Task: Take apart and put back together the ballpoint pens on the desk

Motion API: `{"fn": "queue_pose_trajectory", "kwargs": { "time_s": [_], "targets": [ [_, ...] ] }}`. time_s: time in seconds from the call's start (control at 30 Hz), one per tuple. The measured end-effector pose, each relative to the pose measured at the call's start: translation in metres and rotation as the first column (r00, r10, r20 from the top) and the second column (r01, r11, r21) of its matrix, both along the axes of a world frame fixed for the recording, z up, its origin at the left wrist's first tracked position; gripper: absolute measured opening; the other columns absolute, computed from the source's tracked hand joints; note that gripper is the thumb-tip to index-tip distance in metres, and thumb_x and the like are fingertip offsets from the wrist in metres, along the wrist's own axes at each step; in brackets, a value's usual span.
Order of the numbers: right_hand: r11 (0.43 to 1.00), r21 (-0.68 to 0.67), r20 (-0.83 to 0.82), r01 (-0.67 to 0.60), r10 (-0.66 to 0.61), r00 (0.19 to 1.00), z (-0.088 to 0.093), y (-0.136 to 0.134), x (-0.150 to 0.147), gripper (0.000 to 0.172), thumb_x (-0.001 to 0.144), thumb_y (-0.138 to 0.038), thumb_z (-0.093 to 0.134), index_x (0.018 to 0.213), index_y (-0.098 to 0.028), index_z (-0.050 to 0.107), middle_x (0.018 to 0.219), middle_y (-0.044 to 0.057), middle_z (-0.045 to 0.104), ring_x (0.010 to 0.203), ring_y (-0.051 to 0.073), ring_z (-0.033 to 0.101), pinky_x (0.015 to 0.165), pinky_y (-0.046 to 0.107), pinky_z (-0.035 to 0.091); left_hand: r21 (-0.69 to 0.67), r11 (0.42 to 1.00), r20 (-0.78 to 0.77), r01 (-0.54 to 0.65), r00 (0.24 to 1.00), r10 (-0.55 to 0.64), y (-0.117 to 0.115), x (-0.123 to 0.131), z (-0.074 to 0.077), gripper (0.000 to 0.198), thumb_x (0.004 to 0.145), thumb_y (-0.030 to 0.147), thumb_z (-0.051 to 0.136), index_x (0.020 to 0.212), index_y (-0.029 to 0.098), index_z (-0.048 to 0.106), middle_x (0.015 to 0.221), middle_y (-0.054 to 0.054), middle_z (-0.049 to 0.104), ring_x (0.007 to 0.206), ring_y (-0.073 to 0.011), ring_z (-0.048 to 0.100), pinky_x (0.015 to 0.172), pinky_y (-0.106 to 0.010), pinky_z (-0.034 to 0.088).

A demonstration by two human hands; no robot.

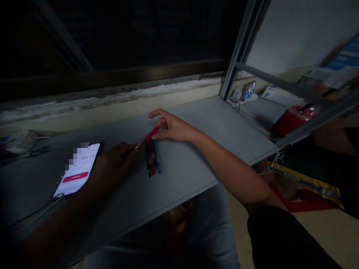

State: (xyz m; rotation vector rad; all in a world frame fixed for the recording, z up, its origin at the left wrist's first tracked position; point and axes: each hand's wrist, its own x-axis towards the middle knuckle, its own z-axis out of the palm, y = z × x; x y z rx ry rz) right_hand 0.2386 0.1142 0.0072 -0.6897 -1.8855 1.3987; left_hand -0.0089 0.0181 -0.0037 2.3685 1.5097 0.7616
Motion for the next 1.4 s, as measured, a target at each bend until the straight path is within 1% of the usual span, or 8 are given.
{"fn": "queue_pose_trajectory", "kwargs": {
  "time_s": [0.1, 0.17, 0.33, 0.5, 0.63, 0.83, 1.03, 1.4],
  "targets": [
    [0.999, 0.045, 0.098, -0.025, 0.02, 0.995, -0.001, 0.004, 0.003, 0.033, 0.078, -0.04, 0.082, 0.087, -0.014, 0.065, 0.07, -0.002, 0.066, 0.055, 0.007, 0.053, 0.053, 0.02, 0.038, 0.005, 1.0, -0.013, -0.006, 1.0, 0.006, 0.001, -0.002, 0.0, 0.036, 0.103, 0.042, 0.048, 0.108, 0.017, 0.073, 0.087, -0.007, 0.069, 0.073, -0.019, 0.065, 0.068, -0.029, 0.049],
    [0.999, 0.036, 0.226, 0.022, -0.029, 0.974, 0.0, 0.004, 0.005, 0.044, 0.091, -0.052, 0.068, 0.071, -0.013, 0.063, 0.059, -0.001, 0.062, 0.052, 0.008, 0.053, 0.052, 0.021, 0.038, 0.011, 1.0, -0.011, -0.008, 1.0, 0.008, 0.001, -0.003, 0.001, 0.035, 0.103, 0.042, 0.048, 0.108, 0.018, 0.073, 0.088, -0.007, 0.069, 0.073, -0.0194, 0.065, 0.068, -0.03, 0.05],
    [0.999, 0.026, 0.105, 0.03, -0.032, 0.994, 0.005, 0.0, 0.007, 0.042, 0.078, -0.051, 0.083, 0.088, -0.016, 0.065, 0.071, -0.002, 0.068, 0.056, 0.008, 0.056, 0.054, 0.02, 0.043, 0.007, 1.0, 0.0, -0.004, 1.0, 0.004, -0.002, 0.001, 0.004, 0.035, 0.102, 0.041, 0.049, 0.107, 0.018, 0.074, 0.087, -0.008, 0.07, 0.072, -0.0204, 0.065, 0.069, -0.032, 0.052],
    [0.996, 0.031, 0.223, 0.078, -0.084, 0.971, 0.005, -0.001, 0.006, 0.052, 0.097, -0.059, 0.057, 0.071, -0.014, 0.062, 0.057, 0.0, 0.061, 0.05, 0.007, 0.052, 0.05, 0.021, 0.041, 0.019, 0.999, 0.044, -0.046, 0.998, 0.045, -0.006, 0.007, 0.004, 0.037, 0.101, 0.043, 0.049, 0.106, 0.017, 0.074, 0.09, -0.009, 0.074, 0.076, -0.0215, 0.068, 0.072, -0.032, 0.053],
    [0.999, 0.043, 0.109, -0.013, 0.008, 0.994, 0.005, -0.002, 0.005, 0.034, 0.087, -0.047, 0.076, 0.091, -0.015, 0.066, 0.071, -0.001, 0.069, 0.059, 0.008, 0.058, 0.056, 0.02, 0.045, -0.037, 0.996, 0.045, -0.079, 0.996, 0.081, -0.006, 0.007, 0.004, 0.039, 0.101, 0.045, 0.049, 0.11, 0.019, 0.075, 0.086, -0.006, 0.077, 0.071, -0.02, 0.07, 0.065, -0.029, 0.052],
    [0.99, 0.132, 0.298, 0.055, -0.093, 0.95, 0.005, -0.004, 0.004, 0.055, 0.098, -0.058, 0.056, 0.065, -0.015, 0.06, 0.046, -0.004, 0.05, 0.044, 0.006, 0.043, 0.049, 0.021, 0.034, -0.041, 0.997, 0.01, -0.071, 0.997, 0.071, -0.007, 0.006, 0.006, 0.037, 0.101, 0.044, 0.051, 0.113, 0.019, 0.076, 0.086, -0.005, 0.079, 0.067, -0.0188, 0.07, 0.064, -0.027, 0.051],
    [0.993, 0.094, 0.195, -0.071, 0.052, 0.98, 0.009, -0.004, 0.005, 0.039, 0.09, -0.052, 0.07, 0.08, -0.016, 0.062, 0.061, -0.003, 0.06, 0.055, 0.008, 0.052, 0.055, 0.021, 0.039, -0.06, 0.996, 0.017, -0.069, 0.997, 0.07, -0.008, 0.007, 0.008, 0.04, 0.102, 0.046, 0.046, 0.106, 0.019, 0.075, 0.076, -0.003, 0.076, 0.058, -0.017, 0.066, 0.06, -0.025, 0.05],
    [0.993, -0.09, 0.231, 0.071, -0.049, 0.972, 0.014, -0.013, 0.0, 0.06, 0.093, -0.062, 0.063, 0.055, -0.018, 0.049, 0.04, -0.008, 0.039, 0.038, 0.005, 0.031, 0.044, 0.023, 0.025, 0.213, 0.976, -0.094, -0.04, 0.994, 0.061, -0.01, -0.003, 0.0, 0.037, 0.104, 0.044, 0.052, 0.121, 0.02, 0.073, 0.097, -0.008, 0.078, 0.085, -0.0255, 0.071, 0.083, -0.037, 0.052]
  ]
}}
